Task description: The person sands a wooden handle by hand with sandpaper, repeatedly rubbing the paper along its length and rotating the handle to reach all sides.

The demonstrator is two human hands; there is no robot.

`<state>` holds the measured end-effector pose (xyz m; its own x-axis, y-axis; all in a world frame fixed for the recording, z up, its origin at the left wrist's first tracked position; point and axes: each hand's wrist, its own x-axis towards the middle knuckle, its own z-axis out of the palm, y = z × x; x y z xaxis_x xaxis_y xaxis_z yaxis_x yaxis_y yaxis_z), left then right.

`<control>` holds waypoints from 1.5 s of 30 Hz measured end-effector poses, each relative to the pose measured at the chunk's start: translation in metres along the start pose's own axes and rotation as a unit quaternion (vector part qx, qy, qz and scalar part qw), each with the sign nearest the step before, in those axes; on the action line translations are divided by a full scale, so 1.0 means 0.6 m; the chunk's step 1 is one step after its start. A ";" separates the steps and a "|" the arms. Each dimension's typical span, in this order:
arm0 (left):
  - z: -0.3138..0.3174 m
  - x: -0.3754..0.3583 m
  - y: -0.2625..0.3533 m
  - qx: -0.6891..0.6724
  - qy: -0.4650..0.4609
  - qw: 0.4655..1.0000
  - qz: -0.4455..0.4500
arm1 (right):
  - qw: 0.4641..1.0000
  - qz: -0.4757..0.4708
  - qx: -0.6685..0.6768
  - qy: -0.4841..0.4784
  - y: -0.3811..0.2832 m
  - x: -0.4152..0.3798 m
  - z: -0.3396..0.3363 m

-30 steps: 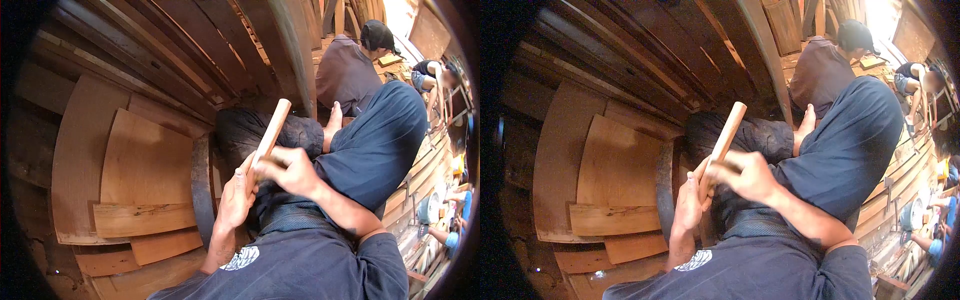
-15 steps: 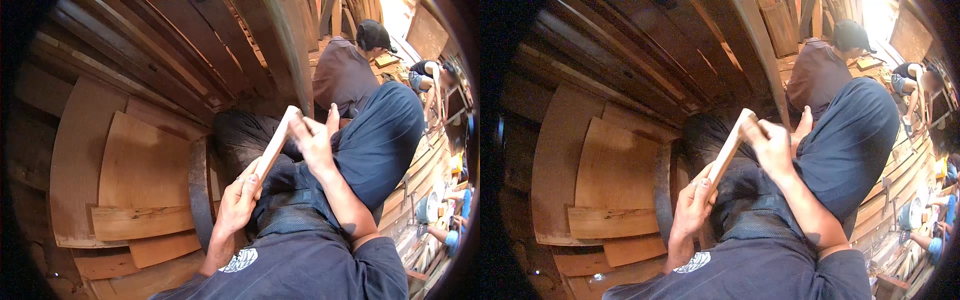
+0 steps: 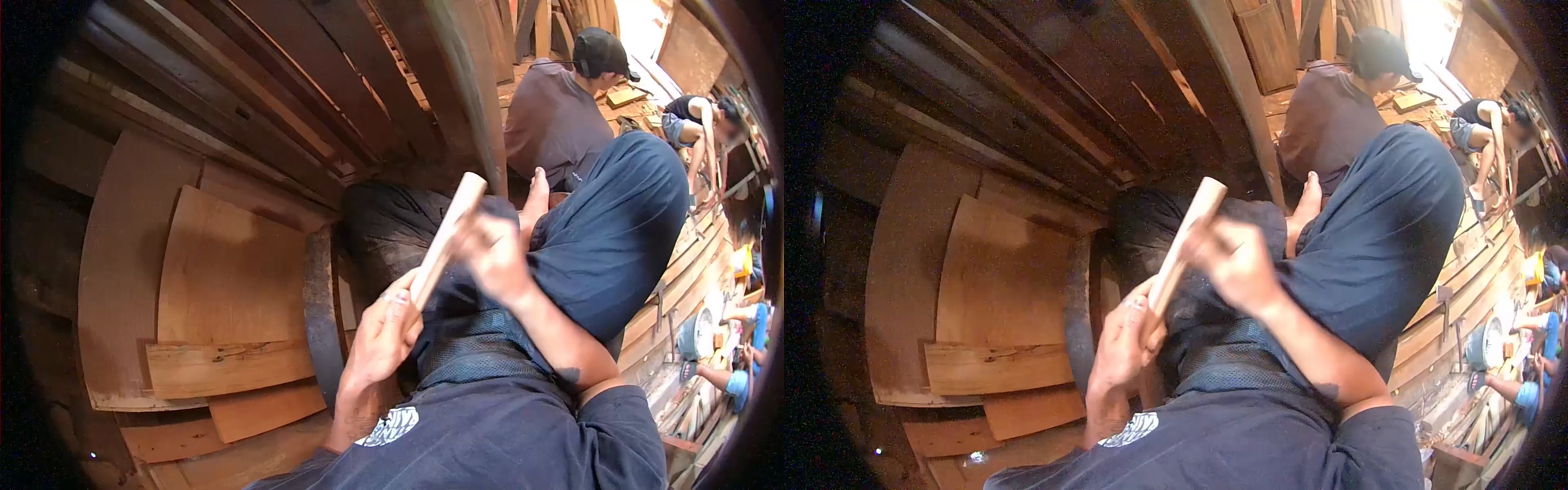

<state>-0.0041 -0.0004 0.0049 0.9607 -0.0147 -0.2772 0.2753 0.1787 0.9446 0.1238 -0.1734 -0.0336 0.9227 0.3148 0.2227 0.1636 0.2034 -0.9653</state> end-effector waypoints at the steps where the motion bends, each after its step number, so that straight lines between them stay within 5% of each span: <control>1: -0.007 0.007 -0.008 -0.022 -0.004 0.999 0.029 | 0.997 -0.001 0.003 -0.073 -0.001 -0.021 0.026; 2: -0.011 0.006 -0.011 -0.021 0.018 0.999 0.030 | 0.989 -0.001 0.008 -0.148 -0.003 -0.034 0.041; 5: -0.007 0.002 0.000 -0.032 0.019 0.999 0.017 | 0.988 0.042 0.005 -0.148 -0.009 -0.025 0.033; 8: -0.001 0.004 -0.005 -0.052 -0.014 0.999 0.004 | 0.993 0.029 -0.037 0.107 0.006 0.032 -0.036; 10: 0.006 0.001 -0.002 -0.042 -0.031 0.999 -0.010 | 0.992 0.023 -0.038 0.121 -0.004 0.026 -0.035; 14: -0.015 0.002 -0.009 -0.020 0.047 0.998 -0.035 | 0.980 0.029 -0.056 -0.186 -0.002 -0.032 0.035; 16: -0.021 0.001 -0.011 0.001 0.036 0.999 -0.016 | 0.988 0.021 0.008 -0.153 -0.002 -0.029 0.043; 20: -0.003 -0.003 0.002 0.053 0.022 0.997 -0.047 | 0.991 0.046 -0.015 0.126 -0.016 0.038 -0.038; 22: -0.002 -0.003 0.000 0.058 0.019 0.996 -0.058 | 0.989 -0.040 -0.116 0.078 -0.018 0.023 -0.022; 26: -0.025 0.003 -0.021 0.031 0.039 0.999 0.020 | 0.985 0.005 -0.057 -0.160 0.014 -0.039 0.045; 28: -0.019 0.003 -0.012 0.025 0.025 0.999 -0.013 | 0.992 0.034 0.003 -0.118 -0.003 -0.019 0.037; 32: -0.004 -0.002 -0.007 0.056 -0.003 0.997 -0.054 | 0.991 0.033 -0.013 0.128 -0.017 0.037 -0.035; 36: -0.018 0.003 -0.002 0.063 0.044 0.996 -0.055 | 0.987 0.045 -0.021 -0.150 0.003 -0.030 0.034; 39: -0.020 0.003 -0.005 0.057 0.043 0.997 -0.022 | 0.981 0.084 -0.032 -0.171 -0.009 -0.020 0.029; 42: -0.009 0.005 -0.002 0.085 0.010 0.996 -0.032 | 0.993 0.082 0.002 0.083 -0.008 0.037 -0.035; 45: 0.000 0.002 0.002 0.053 0.019 0.997 -0.049 | 0.998 0.005 -0.062 -0.001 -0.008 0.014 -0.015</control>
<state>-0.0024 0.0000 0.0055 0.9274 0.0104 -0.3738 0.3722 0.0729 0.9253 0.1338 -0.1802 -0.0286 0.9237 0.3187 0.2128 0.1960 0.0842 -0.9770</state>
